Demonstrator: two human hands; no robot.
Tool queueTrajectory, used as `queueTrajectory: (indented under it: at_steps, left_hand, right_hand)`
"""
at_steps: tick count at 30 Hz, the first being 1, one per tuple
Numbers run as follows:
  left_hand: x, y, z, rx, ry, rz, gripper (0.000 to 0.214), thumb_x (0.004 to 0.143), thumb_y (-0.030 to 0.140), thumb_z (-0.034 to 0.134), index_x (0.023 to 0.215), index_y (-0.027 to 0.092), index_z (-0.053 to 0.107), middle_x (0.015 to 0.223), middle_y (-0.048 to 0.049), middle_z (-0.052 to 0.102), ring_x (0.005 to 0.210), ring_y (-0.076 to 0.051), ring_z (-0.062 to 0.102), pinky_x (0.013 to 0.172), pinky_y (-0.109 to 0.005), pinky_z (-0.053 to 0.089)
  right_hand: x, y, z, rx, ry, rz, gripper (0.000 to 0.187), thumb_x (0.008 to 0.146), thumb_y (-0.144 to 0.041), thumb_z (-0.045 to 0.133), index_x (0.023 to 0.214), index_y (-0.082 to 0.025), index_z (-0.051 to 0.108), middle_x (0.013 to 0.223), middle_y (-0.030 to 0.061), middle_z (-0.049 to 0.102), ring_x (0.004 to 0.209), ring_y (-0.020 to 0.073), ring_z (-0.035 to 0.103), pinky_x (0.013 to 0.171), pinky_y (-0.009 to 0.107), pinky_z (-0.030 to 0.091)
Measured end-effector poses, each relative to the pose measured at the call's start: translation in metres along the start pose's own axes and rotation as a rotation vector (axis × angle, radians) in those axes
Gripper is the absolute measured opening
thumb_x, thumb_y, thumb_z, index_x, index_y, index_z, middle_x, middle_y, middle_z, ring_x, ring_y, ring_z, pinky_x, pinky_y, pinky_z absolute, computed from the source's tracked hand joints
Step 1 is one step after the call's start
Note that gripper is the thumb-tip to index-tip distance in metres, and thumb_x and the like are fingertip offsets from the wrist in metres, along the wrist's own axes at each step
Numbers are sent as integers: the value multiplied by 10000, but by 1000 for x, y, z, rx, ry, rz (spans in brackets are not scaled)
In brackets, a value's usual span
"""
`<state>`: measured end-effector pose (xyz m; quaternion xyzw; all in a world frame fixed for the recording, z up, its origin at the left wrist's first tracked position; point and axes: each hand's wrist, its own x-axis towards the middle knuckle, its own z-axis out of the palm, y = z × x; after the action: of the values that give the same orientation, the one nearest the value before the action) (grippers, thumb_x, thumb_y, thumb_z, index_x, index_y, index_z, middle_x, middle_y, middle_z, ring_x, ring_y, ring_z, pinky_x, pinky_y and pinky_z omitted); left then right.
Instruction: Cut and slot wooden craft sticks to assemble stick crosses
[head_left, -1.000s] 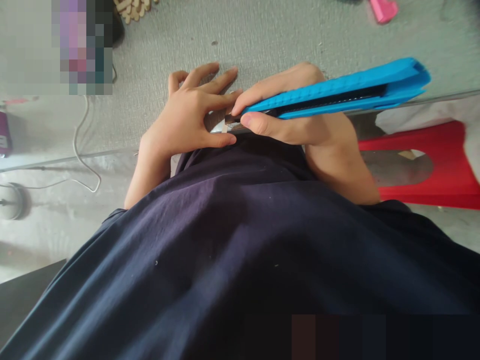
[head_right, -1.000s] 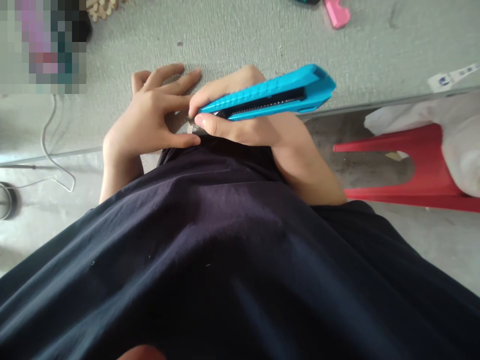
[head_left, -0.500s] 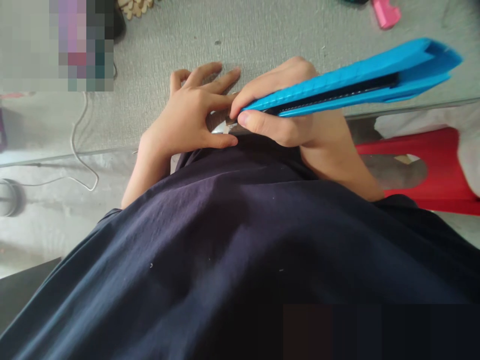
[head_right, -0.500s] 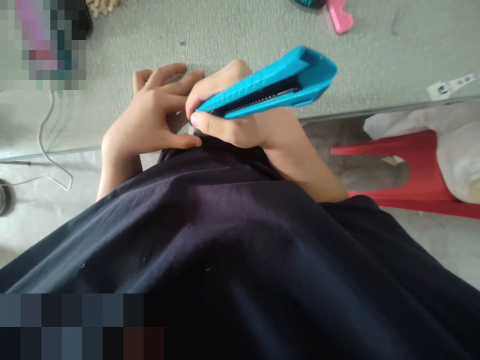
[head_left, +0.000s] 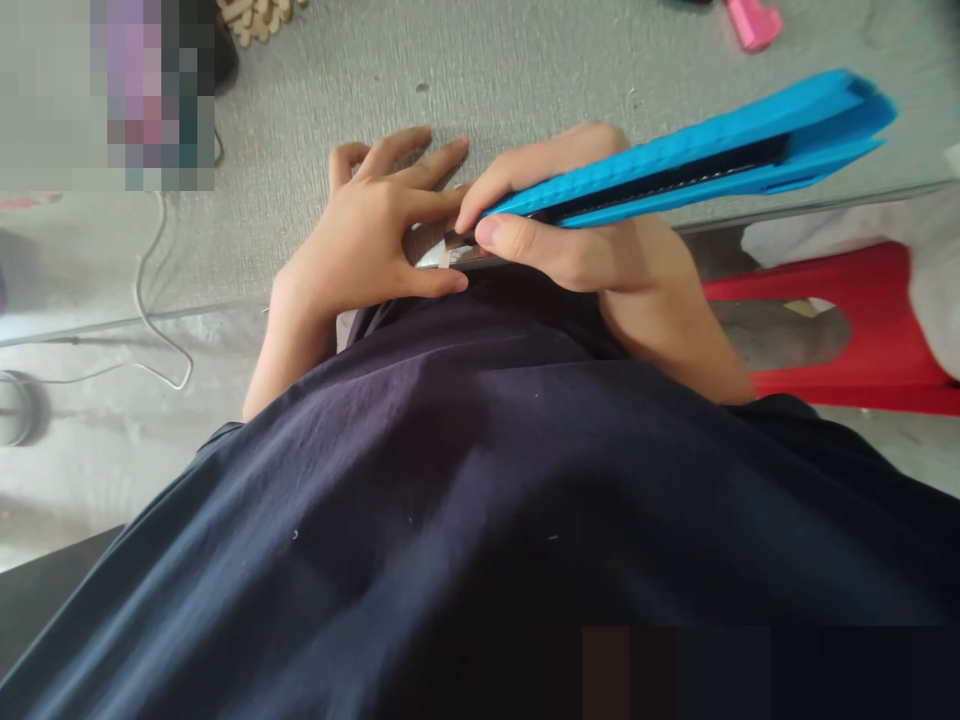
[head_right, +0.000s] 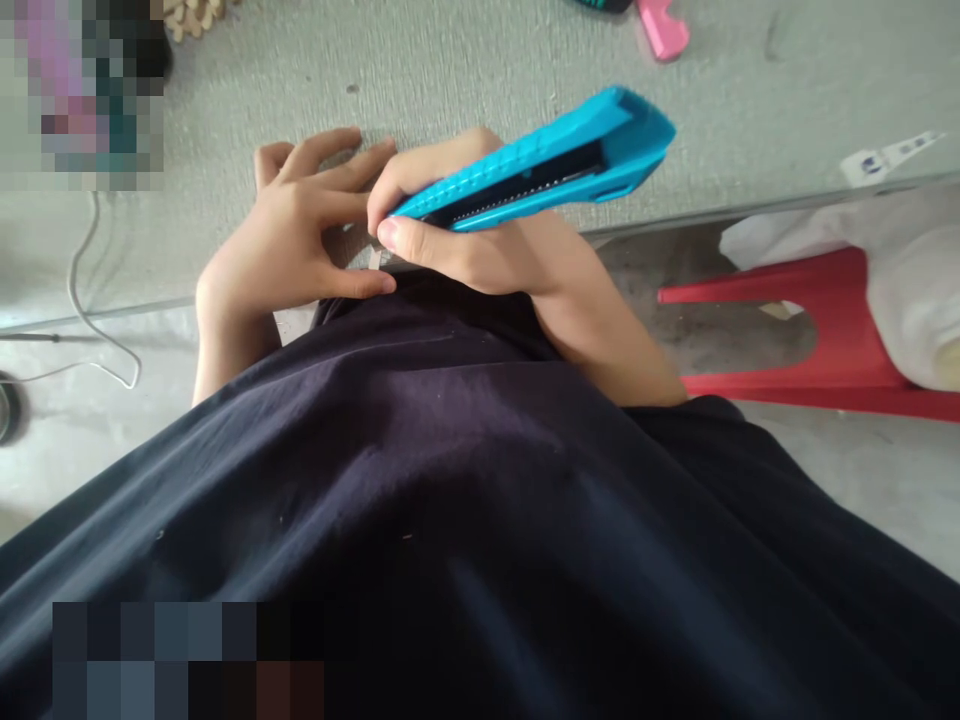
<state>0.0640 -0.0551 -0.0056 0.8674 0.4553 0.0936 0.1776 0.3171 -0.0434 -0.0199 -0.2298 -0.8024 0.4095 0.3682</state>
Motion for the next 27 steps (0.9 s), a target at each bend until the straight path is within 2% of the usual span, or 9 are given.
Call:
queueTrajectory:
  at_steps: [5,10,17,23,25,27]
  left_hand:
    - [2,1,-1,1,-18,-2,579,866,723,870,1419,557,822,1841,124,516,1776,-468,383,1396,-822,314]
    - [2,3,-2,65,-41,-20,615,900,725,839,1489,558,781,1872,126,469,1792,-489,358,1371,-859,311]
    - [2,2,-1,22,-25,-20,494,872,714,845,1341,558,842,1851,145,496,1783,-478,380,1372,-856,313]
    - [-1,-1,1,34,-32,-19,491,939,745,779,1380,533,825,1876,162,454,1799,-453,344,1391,-808,284]
    - [0,-5,3,44,-27,-7,556,954,818,747,1408,507,818,1888,146,443,1798,-452,341,1391,-797,279]
    - [1,-10,6,44,-19,21,766,911,967,698,1476,459,794,1903,100,437,1790,-482,331,1375,-807,270]
  right_hand:
    - [1,4,-3,-3,-14,-12,164,1043,-391,756,1007,-283,874,913,-38,834,747,129,666,701,294,485]
    - [-1,2,-3,-33,1,-3,220,1054,-419,745,1024,-242,874,890,-24,814,750,138,676,701,298,485]
    - [-1,2,-2,-92,-25,-83,168,1047,-376,719,1017,-290,860,947,-45,857,849,166,758,794,321,547]
    - [9,5,-2,-97,-57,-127,169,1011,-309,698,997,-244,854,824,-44,792,708,122,650,698,292,503]
    - [10,8,0,-53,-41,-139,166,1007,-329,716,983,-244,856,799,-47,793,654,116,623,662,286,501]
    - [8,9,2,-13,11,-166,209,1027,-420,739,957,-264,859,798,-40,808,633,126,635,651,297,515]
